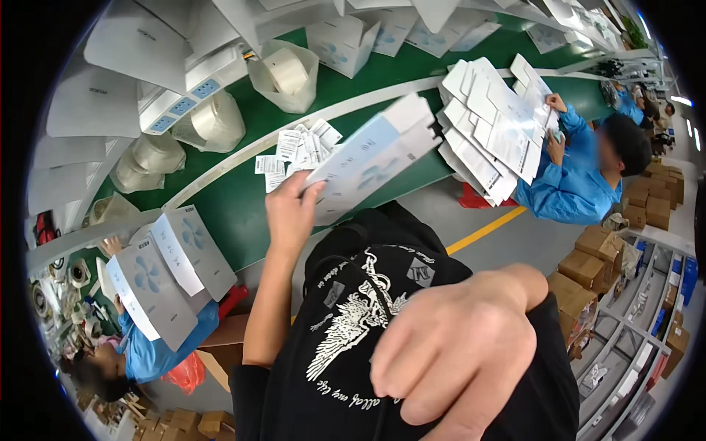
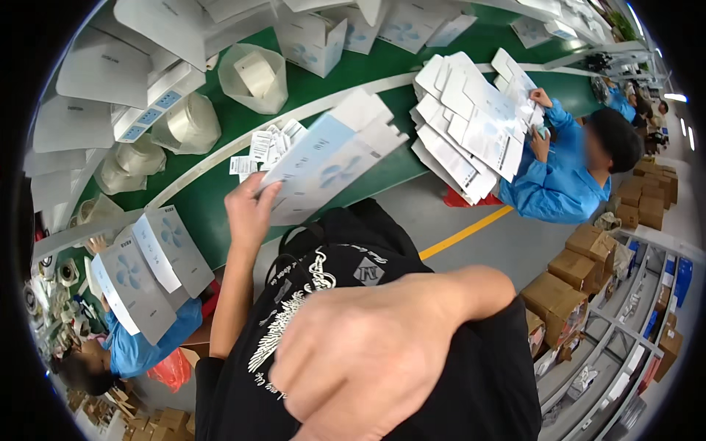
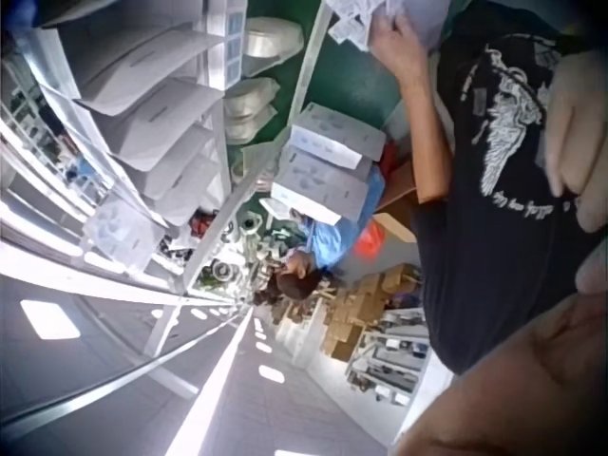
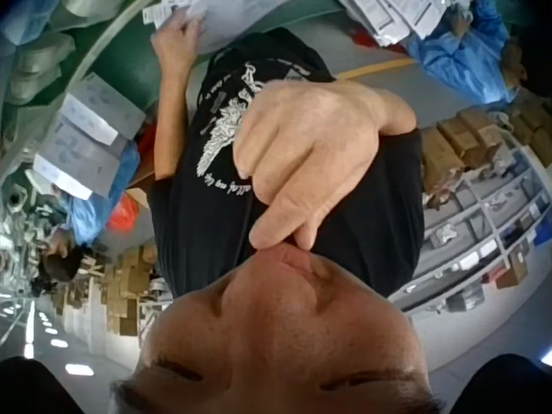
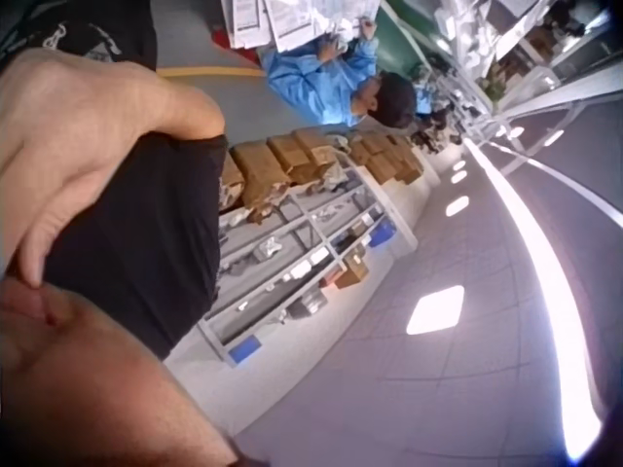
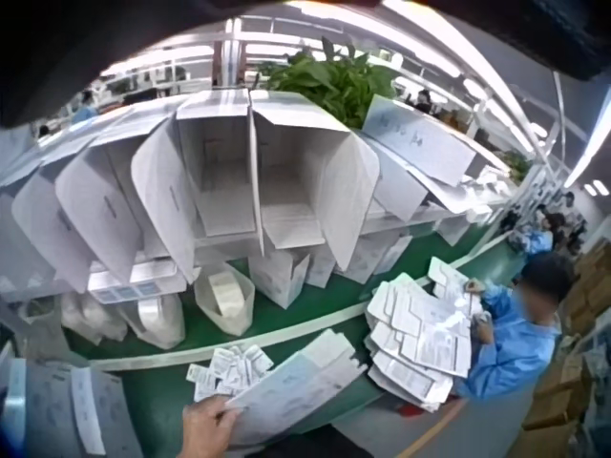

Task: Placing electronic components, accessories, and instruction manuals into retail boxes on an assembly line.

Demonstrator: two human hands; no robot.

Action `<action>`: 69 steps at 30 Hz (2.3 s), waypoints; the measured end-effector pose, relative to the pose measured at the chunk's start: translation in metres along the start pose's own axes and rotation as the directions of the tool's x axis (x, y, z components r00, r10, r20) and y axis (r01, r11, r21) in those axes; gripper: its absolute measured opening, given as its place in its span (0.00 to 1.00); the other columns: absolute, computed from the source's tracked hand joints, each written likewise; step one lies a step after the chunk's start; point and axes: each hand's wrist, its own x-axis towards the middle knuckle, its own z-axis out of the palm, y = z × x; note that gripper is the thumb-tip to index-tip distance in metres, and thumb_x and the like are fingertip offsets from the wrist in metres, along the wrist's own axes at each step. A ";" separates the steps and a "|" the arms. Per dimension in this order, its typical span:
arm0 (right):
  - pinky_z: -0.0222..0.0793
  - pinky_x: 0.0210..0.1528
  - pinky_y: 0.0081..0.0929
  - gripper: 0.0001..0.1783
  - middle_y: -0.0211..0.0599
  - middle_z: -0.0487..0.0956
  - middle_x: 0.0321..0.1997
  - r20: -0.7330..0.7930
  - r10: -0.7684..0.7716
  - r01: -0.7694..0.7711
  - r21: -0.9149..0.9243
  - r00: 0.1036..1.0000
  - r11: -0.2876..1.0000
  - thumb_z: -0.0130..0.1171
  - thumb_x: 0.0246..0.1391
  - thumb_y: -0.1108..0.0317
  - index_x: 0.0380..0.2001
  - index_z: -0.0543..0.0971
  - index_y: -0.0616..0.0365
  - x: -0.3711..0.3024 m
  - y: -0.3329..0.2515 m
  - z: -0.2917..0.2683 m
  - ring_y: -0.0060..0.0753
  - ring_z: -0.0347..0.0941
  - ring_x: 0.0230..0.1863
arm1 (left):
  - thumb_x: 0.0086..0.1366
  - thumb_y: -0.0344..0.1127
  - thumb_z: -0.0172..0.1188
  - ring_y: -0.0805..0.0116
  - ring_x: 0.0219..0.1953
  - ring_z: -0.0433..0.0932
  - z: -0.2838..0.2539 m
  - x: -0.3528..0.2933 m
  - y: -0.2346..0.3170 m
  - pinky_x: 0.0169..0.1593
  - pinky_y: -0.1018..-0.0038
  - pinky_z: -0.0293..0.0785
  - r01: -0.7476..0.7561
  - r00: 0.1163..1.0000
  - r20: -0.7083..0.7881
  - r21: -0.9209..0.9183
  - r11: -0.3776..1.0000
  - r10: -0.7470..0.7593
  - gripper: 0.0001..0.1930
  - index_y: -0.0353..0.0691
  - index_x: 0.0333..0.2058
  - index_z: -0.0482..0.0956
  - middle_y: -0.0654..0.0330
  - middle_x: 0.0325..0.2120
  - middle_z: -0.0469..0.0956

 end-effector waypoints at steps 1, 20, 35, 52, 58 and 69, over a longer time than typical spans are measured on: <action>0.65 0.21 0.33 0.20 0.37 0.77 0.24 0.029 -0.118 0.114 0.122 0.993 0.986 0.68 0.68 0.57 0.35 0.86 0.68 0.007 0.005 -0.002 0.37 0.73 0.20 | 0.65 0.32 0.72 0.55 0.32 0.87 -0.003 -0.011 0.000 0.39 0.66 0.81 0.078 0.996 -0.043 -0.046 0.996 -0.080 0.12 0.35 0.45 0.87 0.46 0.34 0.87; 0.56 0.77 0.49 0.47 0.50 0.67 0.76 -0.553 0.100 -0.510 -0.814 0.827 -0.278 0.85 0.39 0.49 0.60 0.76 0.60 -0.200 0.202 -0.098 0.58 0.58 0.78 | 0.68 0.32 0.71 0.68 0.28 0.81 -0.001 -0.071 -0.005 0.37 0.71 0.78 0.096 0.902 -0.388 -0.253 0.963 -0.192 0.08 0.34 0.42 0.87 0.53 0.28 0.85; 0.77 0.45 0.29 0.13 0.43 0.86 0.38 -0.812 0.044 -0.763 -0.527 0.582 0.374 0.73 0.57 0.73 0.42 0.82 0.65 -0.215 0.194 -0.086 0.31 0.82 0.37 | 0.65 0.36 0.71 0.48 0.43 0.85 0.003 -0.094 -0.045 0.47 0.56 0.79 0.144 0.950 -0.255 -0.149 0.978 -0.178 0.16 0.33 0.47 0.83 0.47 0.39 0.85; 0.76 0.44 0.51 0.24 0.51 0.87 0.43 -0.415 0.875 -0.438 -0.854 0.249 -0.280 0.47 0.75 0.51 0.42 0.86 0.56 -0.065 0.127 -0.015 0.61 0.82 0.40 | 0.42 0.50 0.85 0.39 0.71 0.66 0.004 -0.077 -0.020 0.74 0.55 0.63 -0.026 0.995 -0.104 -0.278 0.960 -0.003 0.63 0.35 0.74 0.57 0.39 0.69 0.64; 0.78 0.51 0.42 0.22 0.54 0.86 0.50 -0.253 0.930 -0.695 -0.719 0.268 0.005 0.47 0.75 0.53 0.49 0.85 0.56 -0.156 0.157 -0.040 0.51 0.83 0.51 | 0.47 0.45 0.83 0.38 0.70 0.67 0.015 -0.072 -0.005 0.72 0.52 0.66 -0.205 0.977 0.029 -0.111 0.972 0.210 0.46 0.49 0.65 0.72 0.44 0.71 0.62; 0.76 0.56 0.31 0.15 0.46 0.84 0.56 -0.554 0.832 -0.640 0.626 0.036 0.445 0.67 0.67 0.62 0.51 0.83 0.60 -0.245 0.164 -0.076 0.33 0.80 0.54 | 0.46 0.43 0.84 0.38 0.69 0.68 0.042 -0.053 0.007 0.68 0.53 0.69 -0.033 0.998 0.039 -0.145 0.989 0.039 0.30 0.45 0.42 0.74 0.47 0.69 0.64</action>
